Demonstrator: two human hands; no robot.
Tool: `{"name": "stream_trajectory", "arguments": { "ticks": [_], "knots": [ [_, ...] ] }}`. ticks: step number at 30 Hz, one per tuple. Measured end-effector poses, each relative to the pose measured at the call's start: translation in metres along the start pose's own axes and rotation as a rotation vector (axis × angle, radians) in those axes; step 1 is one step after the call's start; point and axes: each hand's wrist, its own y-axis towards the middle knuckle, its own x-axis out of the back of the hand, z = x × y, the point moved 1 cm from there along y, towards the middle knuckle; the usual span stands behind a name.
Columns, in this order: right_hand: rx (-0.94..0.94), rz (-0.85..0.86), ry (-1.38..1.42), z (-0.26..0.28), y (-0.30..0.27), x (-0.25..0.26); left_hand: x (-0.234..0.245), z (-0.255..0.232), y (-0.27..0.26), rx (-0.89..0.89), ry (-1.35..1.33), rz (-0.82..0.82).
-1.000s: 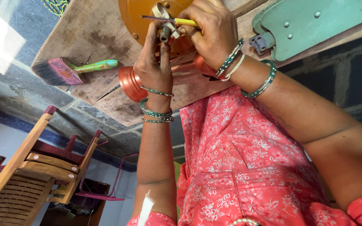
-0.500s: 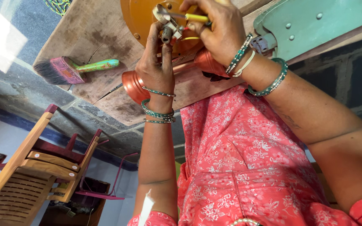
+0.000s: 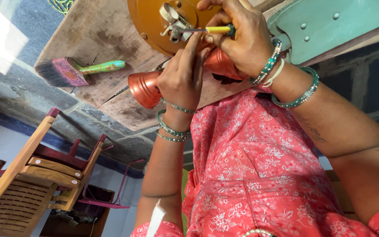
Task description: The person uses a screwdriver to tighten wires inside a ceiling fan canopy, then attaches a fan blade to the motor housing. They manipulate the canopy, wires, and blade throughout the process.
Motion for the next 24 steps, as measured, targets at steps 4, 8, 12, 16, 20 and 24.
{"name": "stream_trajectory", "arguments": {
  "ticks": [4,8,12,16,20,24],
  "knots": [
    [0.005,0.047,-0.048,-0.004,-0.004,0.006,-0.008,0.001,0.006,0.046,-0.136,-0.016],
    [0.02,0.105,-0.229,-0.015,-0.008,0.01,-0.014,0.007,-0.004,0.167,-0.203,-0.028],
    [0.024,0.081,-0.241,-0.019,-0.015,0.007,-0.026,0.009,-0.009,0.22,-0.243,-0.021],
    [0.028,-0.03,-0.261,-0.014,-0.017,0.002,-0.024,0.009,-0.007,0.227,-0.213,-0.037],
    [0.064,-0.167,-0.321,-0.009,-0.008,0.007,-0.003,0.009,-0.007,0.37,-0.328,-0.17],
    [0.15,-0.152,-0.372,-0.008,0.004,0.003,0.01,0.019,0.004,0.141,-0.07,-0.19]
  ]
}}
